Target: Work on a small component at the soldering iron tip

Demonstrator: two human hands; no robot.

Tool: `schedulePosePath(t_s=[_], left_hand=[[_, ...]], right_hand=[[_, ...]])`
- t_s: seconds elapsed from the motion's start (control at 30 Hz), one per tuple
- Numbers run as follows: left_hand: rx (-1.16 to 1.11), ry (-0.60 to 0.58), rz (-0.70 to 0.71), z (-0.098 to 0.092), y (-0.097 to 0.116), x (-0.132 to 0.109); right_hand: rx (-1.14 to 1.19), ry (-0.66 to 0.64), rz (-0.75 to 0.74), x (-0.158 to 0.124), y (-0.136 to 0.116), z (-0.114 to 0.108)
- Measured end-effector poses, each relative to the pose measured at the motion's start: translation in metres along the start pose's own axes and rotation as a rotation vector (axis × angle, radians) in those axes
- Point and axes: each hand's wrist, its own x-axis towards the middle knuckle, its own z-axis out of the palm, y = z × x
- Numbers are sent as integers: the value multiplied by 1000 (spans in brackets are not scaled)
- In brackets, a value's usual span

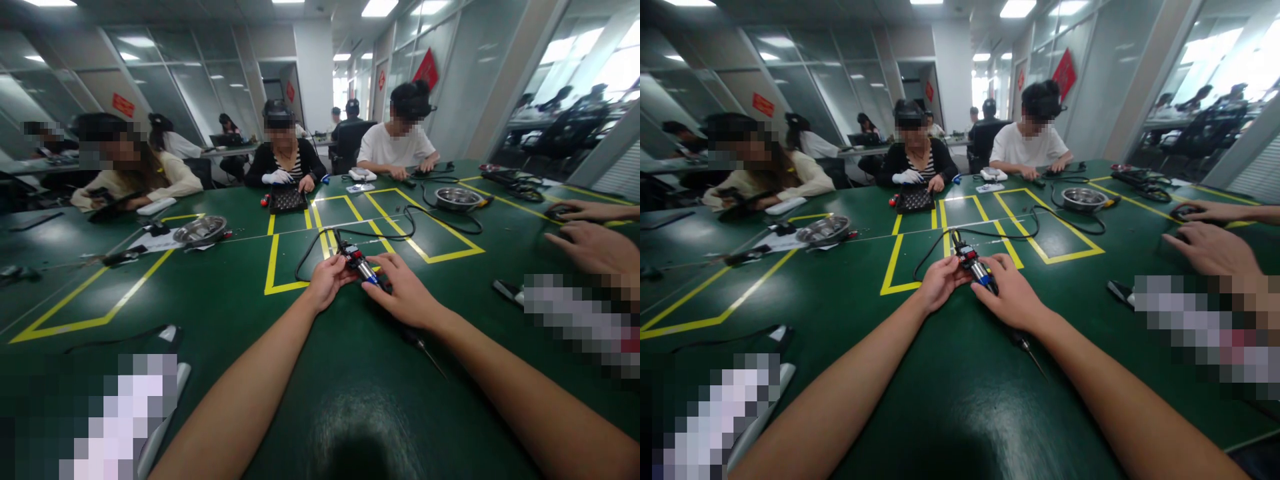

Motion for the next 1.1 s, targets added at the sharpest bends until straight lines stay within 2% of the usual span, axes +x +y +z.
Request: schedulePosePath(t_s=[0.17,0.4,0.67,0.9,1.1], left_hand=[[-12,3,1,-1,0,-1],[-20,5,11,-2,0,0],[-15,15,1,-1,-2,0],[31,33,-2,1,-2,1],[84,84,23,4,-5,2]], right_hand=[[-272,-39,-199,-7,-10,6],[-334,-142,-283,-8,-10,5],[-265,-258,-325,-5,-1,5],[-199,-212,-361,-1,3,10],[-58,-155,-296,0,2,11]])
